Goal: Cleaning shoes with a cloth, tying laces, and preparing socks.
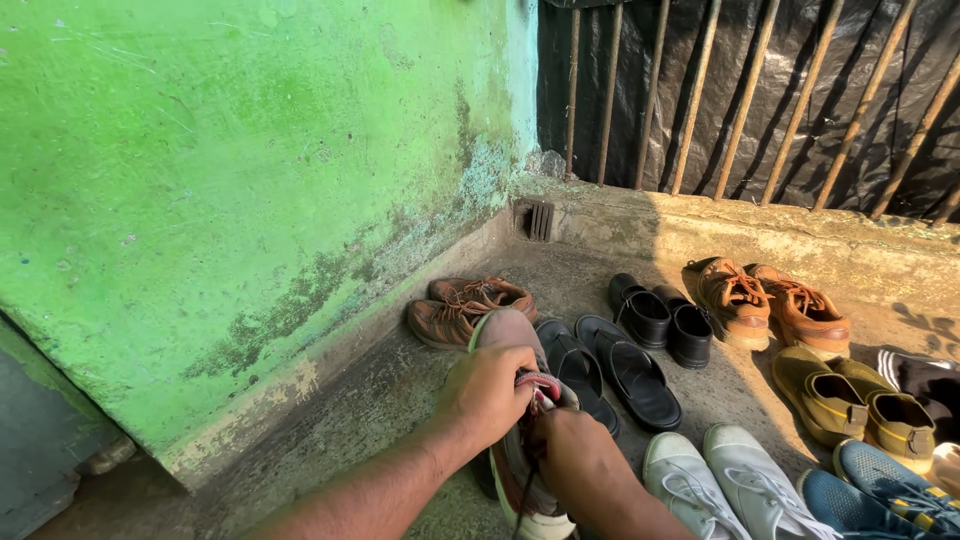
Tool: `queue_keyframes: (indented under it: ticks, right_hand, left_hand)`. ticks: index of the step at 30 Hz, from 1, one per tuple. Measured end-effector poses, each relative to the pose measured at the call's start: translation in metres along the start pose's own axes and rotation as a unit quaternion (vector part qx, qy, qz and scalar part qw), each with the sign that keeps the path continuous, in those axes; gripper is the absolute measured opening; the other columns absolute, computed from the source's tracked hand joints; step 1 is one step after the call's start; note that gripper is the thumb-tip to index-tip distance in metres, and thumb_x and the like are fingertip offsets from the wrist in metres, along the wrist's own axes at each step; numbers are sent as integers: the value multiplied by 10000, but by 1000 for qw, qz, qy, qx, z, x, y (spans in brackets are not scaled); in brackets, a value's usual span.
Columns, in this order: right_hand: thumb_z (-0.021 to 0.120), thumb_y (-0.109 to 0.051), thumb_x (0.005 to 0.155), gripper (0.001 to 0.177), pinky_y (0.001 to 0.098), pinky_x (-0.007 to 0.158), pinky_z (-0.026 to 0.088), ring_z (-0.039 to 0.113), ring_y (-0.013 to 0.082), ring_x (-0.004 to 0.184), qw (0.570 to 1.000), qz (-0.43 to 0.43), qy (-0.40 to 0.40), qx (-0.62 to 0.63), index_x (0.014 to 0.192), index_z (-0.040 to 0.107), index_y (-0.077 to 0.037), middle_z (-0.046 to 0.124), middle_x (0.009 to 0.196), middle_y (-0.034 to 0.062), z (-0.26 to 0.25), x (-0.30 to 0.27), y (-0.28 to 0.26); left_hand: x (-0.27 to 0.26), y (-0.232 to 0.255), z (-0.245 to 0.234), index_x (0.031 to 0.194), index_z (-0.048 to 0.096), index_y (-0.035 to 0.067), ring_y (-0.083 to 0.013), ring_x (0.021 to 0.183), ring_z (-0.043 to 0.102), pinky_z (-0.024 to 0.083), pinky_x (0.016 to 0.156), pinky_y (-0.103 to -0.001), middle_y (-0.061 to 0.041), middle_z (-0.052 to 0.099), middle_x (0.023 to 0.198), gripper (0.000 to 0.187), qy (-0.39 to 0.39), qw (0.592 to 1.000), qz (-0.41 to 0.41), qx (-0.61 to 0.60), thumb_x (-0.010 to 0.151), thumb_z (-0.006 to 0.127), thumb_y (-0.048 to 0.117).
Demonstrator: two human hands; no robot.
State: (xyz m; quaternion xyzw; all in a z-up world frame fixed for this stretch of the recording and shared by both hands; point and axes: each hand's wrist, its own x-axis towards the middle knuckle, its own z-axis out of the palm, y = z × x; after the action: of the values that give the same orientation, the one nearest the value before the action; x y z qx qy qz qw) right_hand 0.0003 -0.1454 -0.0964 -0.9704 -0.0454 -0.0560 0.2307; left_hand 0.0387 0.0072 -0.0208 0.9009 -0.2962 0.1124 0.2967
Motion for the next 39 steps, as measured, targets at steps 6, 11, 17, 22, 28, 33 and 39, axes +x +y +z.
queue_keyframes:
  ticks: [6, 11, 17, 22, 28, 33, 39]
  right_hand:
    - [640, -80, 777, 187, 401, 616, 580, 722, 320, 675, 913, -197, 297, 197, 928, 718, -4, 715, 804, 167, -39, -19, -23]
    - [484, -136, 1043, 270, 311, 327, 356, 446, 161, 384, 731, 118, 149, 656, 950, 587, 96, 542, 603, 100, -6, 9, 32]
    - [476, -28, 913, 264, 318, 438, 531, 623, 169, 512, 794, 105, 54, 597, 1141, 593, 37, 638, 713, 81, 12, 30, 3]
    - [710, -339, 972, 372, 385, 551, 523, 648, 217, 628, 936, 87, -175, 293, 1123, 630, -8, 709, 807, 117, 26, 44, -53]
    - [613, -238, 882, 360, 444, 631, 508, 692, 308, 712, 943, -11, -274, 188, 956, 740, 90, 717, 807, 216, 133, 96, -22]
    - [615, -194, 875, 478, 523, 739, 529, 684, 457, 855, 986, -61, 91, 127, 1270, 542, 65, 705, 874, 294, 129, 75, -91]
    - [523, -206, 966, 252, 520, 816, 553, 700, 423, 942, 989, 5, -145, -9, 1142, 504, -27, 713, 945, 228, 191, 76, -87]
  left_hand:
    - [5, -7, -12, 982, 666, 120, -306, 978, 663, 542, 811, -463, -88, 640, 951, 124, 44, 996, 4, 74, 866, 708, 137]
    - [-5, -36, -26, 1001, 662, 121, -340, 1018, 639, 538, 802, -503, -100, 632, 977, 135, 57, 990, 15, 130, 868, 687, 120]
    - [-27, -81, -28, 1023, 678, 144, -348, 1032, 640, 533, 811, -512, -104, 634, 990, 168, 18, 984, 9, 174, 875, 615, 93]
    - [-41, -97, -34, 1011, 675, 143, -322, 1046, 649, 539, 826, -492, -84, 639, 994, 199, -42, 980, 57, 187, 833, 615, 78]
    - [-74, -133, -38, 1044, 667, 147, -285, 1067, 637, 570, 797, -448, -65, 625, 1034, 197, -45, 966, 133, 217, 858, 631, 91]
    - [-100, -186, -46, 1106, 625, 103, -267, 1041, 604, 599, 727, -376, -85, 574, 1096, 243, 42, 965, 144, 213, 870, 667, 144]
    - [-131, -209, -23, 1130, 618, 100, -267, 1063, 541, 589, 763, -385, -77, 541, 1100, 321, -40, 973, 33, 225, 822, 670, 24]
